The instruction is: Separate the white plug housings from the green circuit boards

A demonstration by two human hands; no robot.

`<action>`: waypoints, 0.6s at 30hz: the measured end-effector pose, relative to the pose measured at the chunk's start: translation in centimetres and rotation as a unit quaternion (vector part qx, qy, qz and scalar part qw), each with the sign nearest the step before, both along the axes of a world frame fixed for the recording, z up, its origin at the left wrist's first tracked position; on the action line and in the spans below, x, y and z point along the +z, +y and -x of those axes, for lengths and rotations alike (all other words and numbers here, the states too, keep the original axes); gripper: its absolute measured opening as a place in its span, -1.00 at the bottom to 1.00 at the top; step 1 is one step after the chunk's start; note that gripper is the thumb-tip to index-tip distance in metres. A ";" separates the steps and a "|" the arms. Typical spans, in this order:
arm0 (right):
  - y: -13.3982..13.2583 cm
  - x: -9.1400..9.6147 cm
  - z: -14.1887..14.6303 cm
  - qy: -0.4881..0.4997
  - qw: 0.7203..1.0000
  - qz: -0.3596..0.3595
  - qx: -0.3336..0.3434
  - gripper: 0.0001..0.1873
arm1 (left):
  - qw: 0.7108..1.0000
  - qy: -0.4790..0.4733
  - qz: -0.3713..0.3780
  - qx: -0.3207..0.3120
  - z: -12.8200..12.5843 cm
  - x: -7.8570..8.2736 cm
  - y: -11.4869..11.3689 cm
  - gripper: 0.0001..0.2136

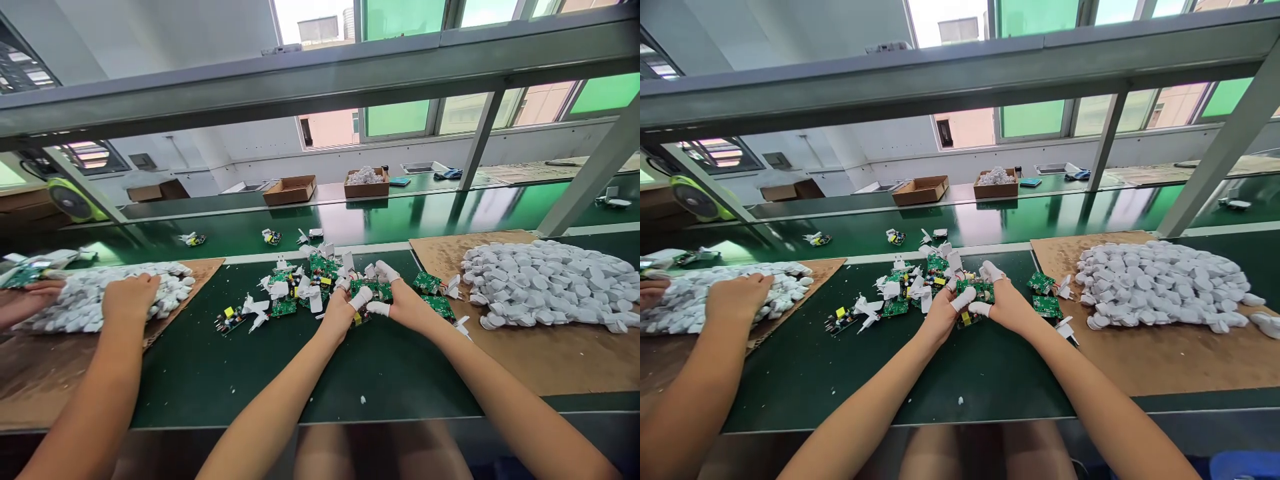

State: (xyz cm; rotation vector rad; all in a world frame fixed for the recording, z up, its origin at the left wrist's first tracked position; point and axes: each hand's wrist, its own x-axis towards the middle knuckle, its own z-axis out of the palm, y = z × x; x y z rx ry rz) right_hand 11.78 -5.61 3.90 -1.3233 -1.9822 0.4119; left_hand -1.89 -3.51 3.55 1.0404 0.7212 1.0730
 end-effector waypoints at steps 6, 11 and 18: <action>-0.4 -0.1 0.9 -0.017 0.991 0.130 -0.013 -0.43 | 1.000 -0.003 -0.014 -0.015 0.2 -0.1 -0.1 -0.47; -0.4 -0.5 1.3 -0.064 0.992 0.104 -0.040 -0.49 | 0.999 0.020 -0.005 -0.033 0.2 -0.5 0.3 -0.53; -0.6 -1.0 1.7 -0.058 0.993 0.100 -0.003 -0.44 | 0.999 0.023 -0.022 0.037 0.1 -0.8 0.6 -0.64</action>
